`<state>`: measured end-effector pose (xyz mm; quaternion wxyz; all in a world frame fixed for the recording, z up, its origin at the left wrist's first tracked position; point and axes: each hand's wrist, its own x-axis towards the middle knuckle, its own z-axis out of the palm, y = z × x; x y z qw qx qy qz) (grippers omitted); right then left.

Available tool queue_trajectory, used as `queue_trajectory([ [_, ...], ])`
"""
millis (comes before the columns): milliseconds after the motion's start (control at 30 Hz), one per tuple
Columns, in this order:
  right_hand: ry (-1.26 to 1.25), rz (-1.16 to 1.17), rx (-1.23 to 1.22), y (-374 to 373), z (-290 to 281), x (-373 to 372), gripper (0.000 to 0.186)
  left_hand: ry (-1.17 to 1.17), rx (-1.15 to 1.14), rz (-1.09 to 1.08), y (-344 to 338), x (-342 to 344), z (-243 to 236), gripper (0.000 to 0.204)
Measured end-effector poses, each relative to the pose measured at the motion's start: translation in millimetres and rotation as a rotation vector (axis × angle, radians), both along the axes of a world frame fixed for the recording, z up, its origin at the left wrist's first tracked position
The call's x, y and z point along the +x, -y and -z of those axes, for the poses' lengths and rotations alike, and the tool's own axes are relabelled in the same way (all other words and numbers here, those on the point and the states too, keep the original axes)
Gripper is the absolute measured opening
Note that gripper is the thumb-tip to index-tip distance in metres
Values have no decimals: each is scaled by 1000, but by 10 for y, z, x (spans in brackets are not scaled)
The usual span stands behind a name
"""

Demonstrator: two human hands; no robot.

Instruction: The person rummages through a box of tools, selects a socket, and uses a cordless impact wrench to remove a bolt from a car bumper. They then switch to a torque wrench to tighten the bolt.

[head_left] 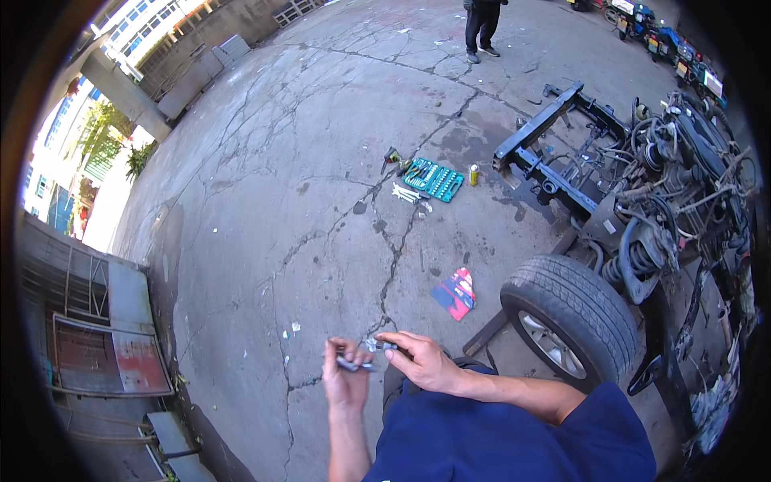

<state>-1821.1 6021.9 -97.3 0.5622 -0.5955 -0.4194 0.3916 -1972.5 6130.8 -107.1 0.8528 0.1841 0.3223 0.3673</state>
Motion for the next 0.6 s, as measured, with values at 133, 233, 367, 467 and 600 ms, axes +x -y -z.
queue_trajectory([
  [133,97,27,129,-702,88,418,36,49,-132,66,-736,890,218,45],
  [233,181,107,93,-1186,211,831,37,121,-252,158,-1463,1439,366,52],
  [367,240,266,-8,-1850,200,1385,37,-40,-184,298,-2175,2324,366,55],
  [467,328,322,-28,-2182,156,1828,35,-105,-98,427,-2509,2934,286,57],
  [600,295,475,-12,-2618,207,2325,31,-190,-97,486,-2909,3616,257,58],
])
